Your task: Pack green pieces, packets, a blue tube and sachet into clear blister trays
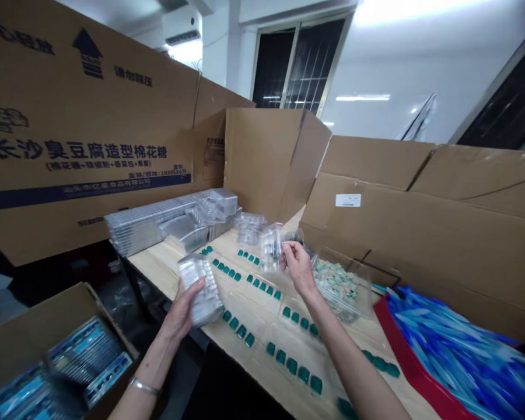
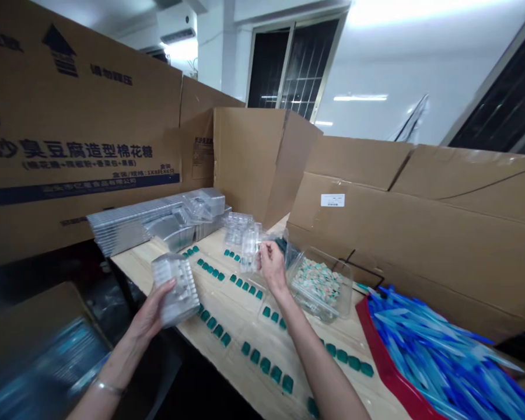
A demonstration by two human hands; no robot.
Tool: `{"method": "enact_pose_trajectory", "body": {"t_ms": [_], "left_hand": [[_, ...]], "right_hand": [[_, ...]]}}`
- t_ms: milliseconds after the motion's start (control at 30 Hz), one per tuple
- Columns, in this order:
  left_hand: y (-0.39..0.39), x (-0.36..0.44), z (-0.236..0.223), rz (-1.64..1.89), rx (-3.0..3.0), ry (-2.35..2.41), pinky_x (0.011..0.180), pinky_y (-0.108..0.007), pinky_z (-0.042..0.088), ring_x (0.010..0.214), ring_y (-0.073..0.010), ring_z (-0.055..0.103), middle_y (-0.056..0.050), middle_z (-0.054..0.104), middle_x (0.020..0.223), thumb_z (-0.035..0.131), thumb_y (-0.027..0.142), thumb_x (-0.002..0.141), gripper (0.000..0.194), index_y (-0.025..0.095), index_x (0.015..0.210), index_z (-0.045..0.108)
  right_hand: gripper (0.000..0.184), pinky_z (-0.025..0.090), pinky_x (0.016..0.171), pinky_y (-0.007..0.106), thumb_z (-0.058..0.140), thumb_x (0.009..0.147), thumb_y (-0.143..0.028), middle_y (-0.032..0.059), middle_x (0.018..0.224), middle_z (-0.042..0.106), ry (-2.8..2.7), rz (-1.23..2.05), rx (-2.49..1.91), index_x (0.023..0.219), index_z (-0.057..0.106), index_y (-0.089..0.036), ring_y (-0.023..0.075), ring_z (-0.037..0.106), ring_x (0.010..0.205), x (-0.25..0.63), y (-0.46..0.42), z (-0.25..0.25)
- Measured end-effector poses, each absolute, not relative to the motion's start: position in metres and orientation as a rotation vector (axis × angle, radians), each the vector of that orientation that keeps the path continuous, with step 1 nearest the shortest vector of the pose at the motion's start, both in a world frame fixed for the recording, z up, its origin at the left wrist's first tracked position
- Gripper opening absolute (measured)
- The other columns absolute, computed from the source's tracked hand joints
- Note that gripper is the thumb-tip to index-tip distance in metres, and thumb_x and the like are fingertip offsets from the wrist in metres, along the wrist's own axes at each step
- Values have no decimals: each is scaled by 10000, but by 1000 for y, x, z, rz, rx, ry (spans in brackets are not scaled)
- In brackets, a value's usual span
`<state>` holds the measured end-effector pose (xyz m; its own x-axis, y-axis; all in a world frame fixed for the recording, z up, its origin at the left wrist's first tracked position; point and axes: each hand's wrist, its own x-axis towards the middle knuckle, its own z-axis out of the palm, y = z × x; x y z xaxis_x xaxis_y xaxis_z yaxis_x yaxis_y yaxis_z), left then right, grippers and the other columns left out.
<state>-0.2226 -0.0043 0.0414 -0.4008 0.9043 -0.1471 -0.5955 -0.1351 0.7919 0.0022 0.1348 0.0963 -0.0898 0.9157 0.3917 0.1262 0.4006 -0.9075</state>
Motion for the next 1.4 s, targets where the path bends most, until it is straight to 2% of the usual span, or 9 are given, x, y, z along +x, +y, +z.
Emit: {"method": "enact_pose_trajectory", "body": {"t_ms": [233,467,567,733,833,933,1033,1200,1400], "left_hand": [[0,-210,42,1633,340,919,763,-342,546,762,-178,669,-39,687,912,723,224,686,362,189,1023,593],[10,-197,41,1549,343,843,750,-361,541,746,-192,671,-50,691,884,725,270,685,409,189,1060,582],[12,-195,44,1563,371,829,759,-351,530,753,-185,663,-56,684,887,731,277,681,416,176,1057,584],[15,-190,47,1623,468,820,735,-316,502,746,-162,632,-41,655,910,749,272,662,559,205,1171,528],[18,-187,47,1681,568,873,731,-278,474,748,-139,605,-16,636,906,768,237,639,695,245,1264,462],[20,-181,47,1714,639,928,774,-274,458,813,-148,599,-24,633,965,781,209,617,808,257,1326,395],[21,-176,47,1704,679,917,839,-314,453,896,-179,605,-58,625,1051,785,198,609,882,247,1364,330],[20,-173,43,1688,711,917,933,-377,427,983,-209,605,-79,609,1116,796,156,580,929,253,1375,326],[19,-174,39,1690,711,943,947,-376,427,984,-205,611,-89,611,1125,795,167,584,898,235,1364,355]], "right_hand": [[266,440,611,245,395,801,-341,41,671,631,-1542,549,-1266,844,572,-148,158,599,611,-23,246,91],[164,399,607,246,511,736,-243,40,530,587,-1614,571,-1450,608,563,-156,166,560,606,-60,297,68],[126,408,633,254,528,707,-194,45,559,599,-1682,605,-1448,593,561,-152,168,552,632,-65,298,67],[136,438,680,252,507,746,-198,58,744,649,-1822,673,-1267,794,614,-129,149,568,687,-66,257,86],[211,455,657,252,541,783,-320,18,691,627,-1938,863,-974,869,619,-144,135,575,640,-62,195,100],[254,455,627,251,575,778,-398,8,680,630,-2103,1114,-764,840,645,-161,129,572,626,-56,128,110],[247,451,591,241,588,764,-405,-4,653,610,-2124,1237,-795,766,647,-165,118,550,596,-54,90,113],[236,455,603,240,609,738,-400,-1,687,613,-2036,1331,-818,736,650,-167,124,549,647,-52,85,108],[254,429,613,240,610,745,-395,-2,692,609,-1978,1433,-783,781,659,-148,110,528,630,-48,85,101]]}}
